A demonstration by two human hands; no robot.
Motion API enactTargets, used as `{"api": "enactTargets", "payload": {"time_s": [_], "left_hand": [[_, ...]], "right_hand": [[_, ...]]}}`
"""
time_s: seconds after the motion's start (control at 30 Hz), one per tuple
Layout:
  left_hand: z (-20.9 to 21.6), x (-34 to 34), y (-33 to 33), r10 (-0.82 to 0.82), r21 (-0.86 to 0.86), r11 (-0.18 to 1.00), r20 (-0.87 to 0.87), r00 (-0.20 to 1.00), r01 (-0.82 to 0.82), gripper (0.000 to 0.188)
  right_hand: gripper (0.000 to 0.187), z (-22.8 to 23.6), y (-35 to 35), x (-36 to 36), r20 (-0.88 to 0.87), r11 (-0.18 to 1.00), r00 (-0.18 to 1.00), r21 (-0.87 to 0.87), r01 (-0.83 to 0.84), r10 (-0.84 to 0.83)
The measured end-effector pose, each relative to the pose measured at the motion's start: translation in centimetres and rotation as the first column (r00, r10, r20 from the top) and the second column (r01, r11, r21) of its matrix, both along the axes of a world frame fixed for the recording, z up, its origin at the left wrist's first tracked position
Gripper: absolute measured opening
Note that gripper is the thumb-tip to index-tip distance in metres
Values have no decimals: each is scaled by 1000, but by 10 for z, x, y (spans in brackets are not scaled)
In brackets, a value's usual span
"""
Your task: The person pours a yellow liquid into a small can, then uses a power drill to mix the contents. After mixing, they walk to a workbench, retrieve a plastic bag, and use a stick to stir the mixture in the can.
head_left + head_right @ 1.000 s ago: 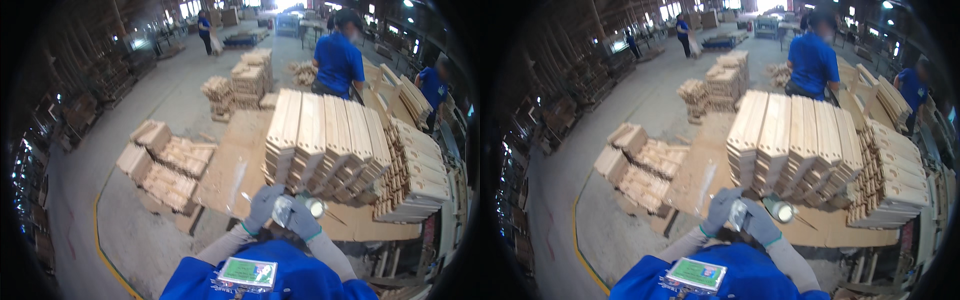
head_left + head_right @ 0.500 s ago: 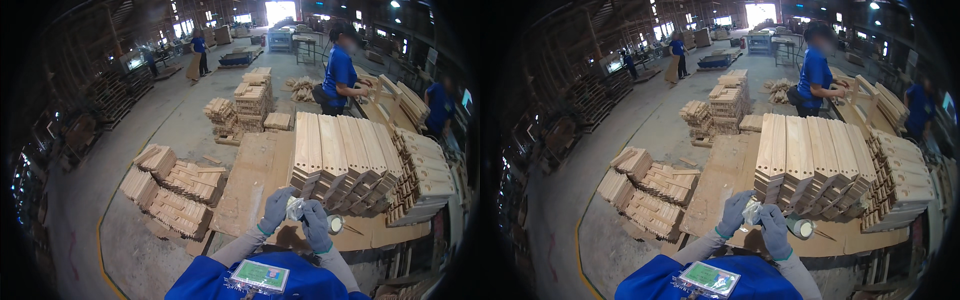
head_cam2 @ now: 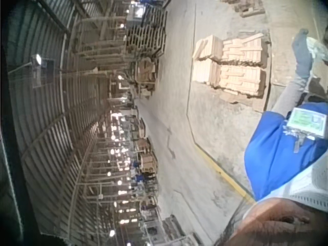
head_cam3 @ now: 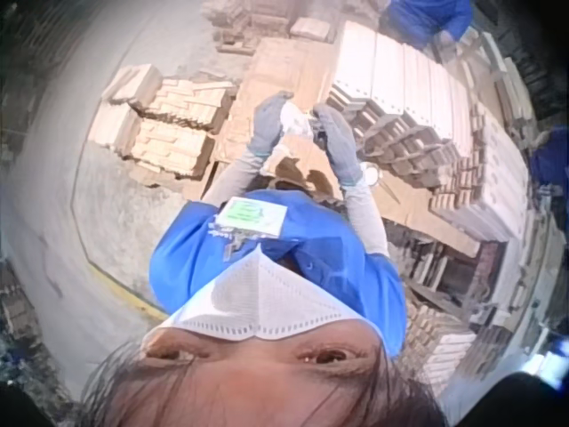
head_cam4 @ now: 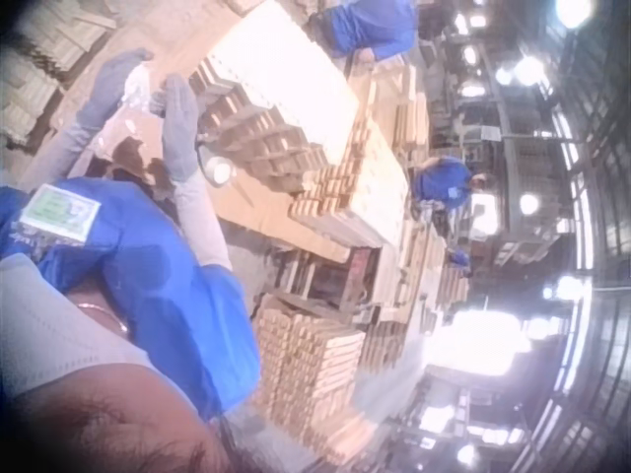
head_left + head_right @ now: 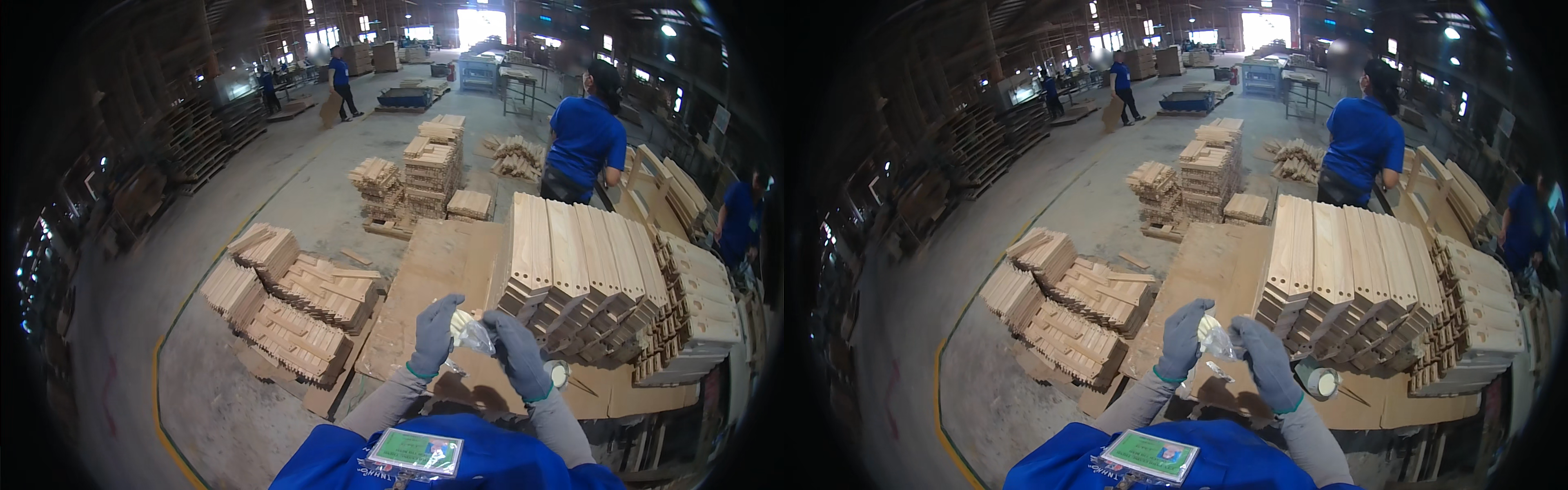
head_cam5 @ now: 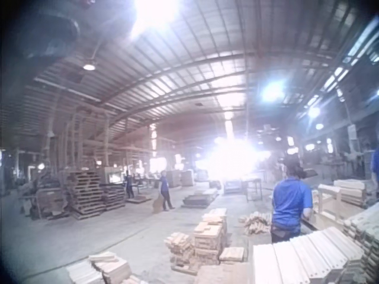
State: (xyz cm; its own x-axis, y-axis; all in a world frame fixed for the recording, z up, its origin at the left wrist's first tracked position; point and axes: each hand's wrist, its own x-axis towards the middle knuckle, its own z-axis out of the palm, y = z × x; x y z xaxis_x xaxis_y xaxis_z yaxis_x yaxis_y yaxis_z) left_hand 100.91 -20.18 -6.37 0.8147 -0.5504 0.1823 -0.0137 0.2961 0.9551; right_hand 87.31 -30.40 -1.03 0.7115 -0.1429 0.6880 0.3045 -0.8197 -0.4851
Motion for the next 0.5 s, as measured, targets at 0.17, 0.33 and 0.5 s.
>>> {"api": "enactTargets", "payload": {"time_s": [0.17, 0.33, 0.5], "left_hand": [[-4, 5, 13, 107, -50, 994, 187, 977, -100, 27], [-9, 5, 16, 188, -65, 982, 284, 940, -177, 28], [-5, 2, 11, 123, -56, 992, 147, 982, -116, 25]], "right_hand": [[27, 1, 28, 2, 90, 279, 879, 929, -244, 467], [24, 9, 42, 5, 43, 201, 900, 969, -143, 434], [18, -11, 44, 0, 82, 318, 945, 929, -187, 317]]}}
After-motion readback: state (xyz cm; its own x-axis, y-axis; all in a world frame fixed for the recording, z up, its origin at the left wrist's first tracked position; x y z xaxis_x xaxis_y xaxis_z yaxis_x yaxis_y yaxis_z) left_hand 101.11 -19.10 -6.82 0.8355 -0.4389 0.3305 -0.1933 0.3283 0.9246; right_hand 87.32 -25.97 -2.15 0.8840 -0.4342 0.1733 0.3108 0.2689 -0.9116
